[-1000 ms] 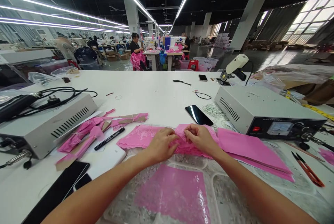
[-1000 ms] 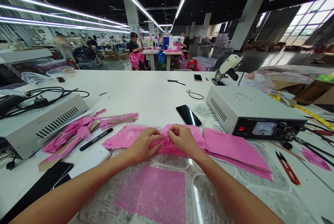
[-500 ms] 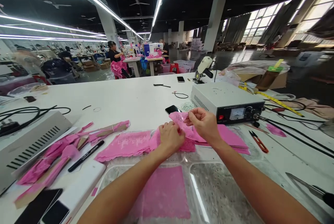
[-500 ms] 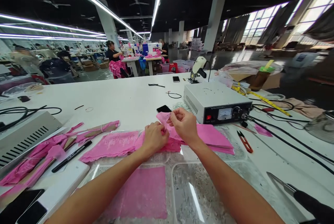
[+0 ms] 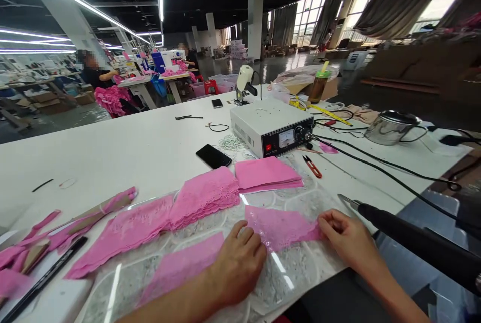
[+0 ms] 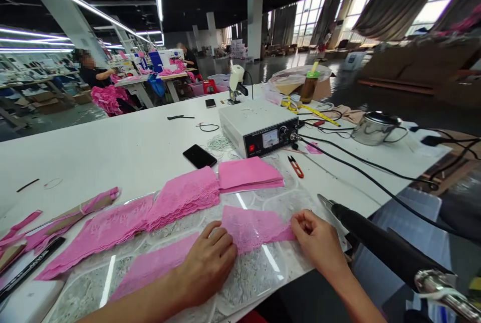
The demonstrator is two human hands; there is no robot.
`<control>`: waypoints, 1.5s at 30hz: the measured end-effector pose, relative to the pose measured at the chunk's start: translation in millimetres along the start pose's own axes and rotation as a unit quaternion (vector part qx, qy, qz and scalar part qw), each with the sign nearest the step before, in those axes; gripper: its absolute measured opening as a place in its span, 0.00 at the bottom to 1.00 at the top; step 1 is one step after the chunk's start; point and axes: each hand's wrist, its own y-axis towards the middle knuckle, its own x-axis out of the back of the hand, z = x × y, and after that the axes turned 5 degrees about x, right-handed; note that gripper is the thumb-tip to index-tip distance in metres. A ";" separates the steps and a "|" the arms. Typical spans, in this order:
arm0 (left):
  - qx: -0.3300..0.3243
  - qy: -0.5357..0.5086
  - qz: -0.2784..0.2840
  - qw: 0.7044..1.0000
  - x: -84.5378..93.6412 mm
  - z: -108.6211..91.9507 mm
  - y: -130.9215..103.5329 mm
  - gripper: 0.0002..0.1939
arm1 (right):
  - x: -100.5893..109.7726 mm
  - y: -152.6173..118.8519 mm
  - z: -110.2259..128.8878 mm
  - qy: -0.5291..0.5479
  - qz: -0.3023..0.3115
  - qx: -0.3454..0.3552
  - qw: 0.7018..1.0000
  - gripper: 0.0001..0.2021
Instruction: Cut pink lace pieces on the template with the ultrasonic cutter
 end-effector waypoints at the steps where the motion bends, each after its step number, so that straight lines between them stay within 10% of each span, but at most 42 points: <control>1: -0.016 -0.005 0.004 1.000 1.0 -4.2 -2.0 0.06 | 4.1 -4.5 -5.1 -0.046 0.013 -0.004 0.999 0.11; 10: 0.011 -0.178 0.065 0.982 15.0 -2.0 10.5 0.09 | 22.9 -12.0 -11.9 -0.223 0.058 -0.044 0.972 0.15; 19: -0.013 -0.101 0.123 0.987 -2.0 13.9 12.2 0.22 | 12.1 -8.6 -8.9 -0.231 0.069 -0.017 0.970 0.16; 45: -0.013 0.095 -0.023 0.995 -19.3 11.1 -4.1 0.26 | 33.6 -8.8 -9.7 -0.214 0.105 -0.034 0.971 0.10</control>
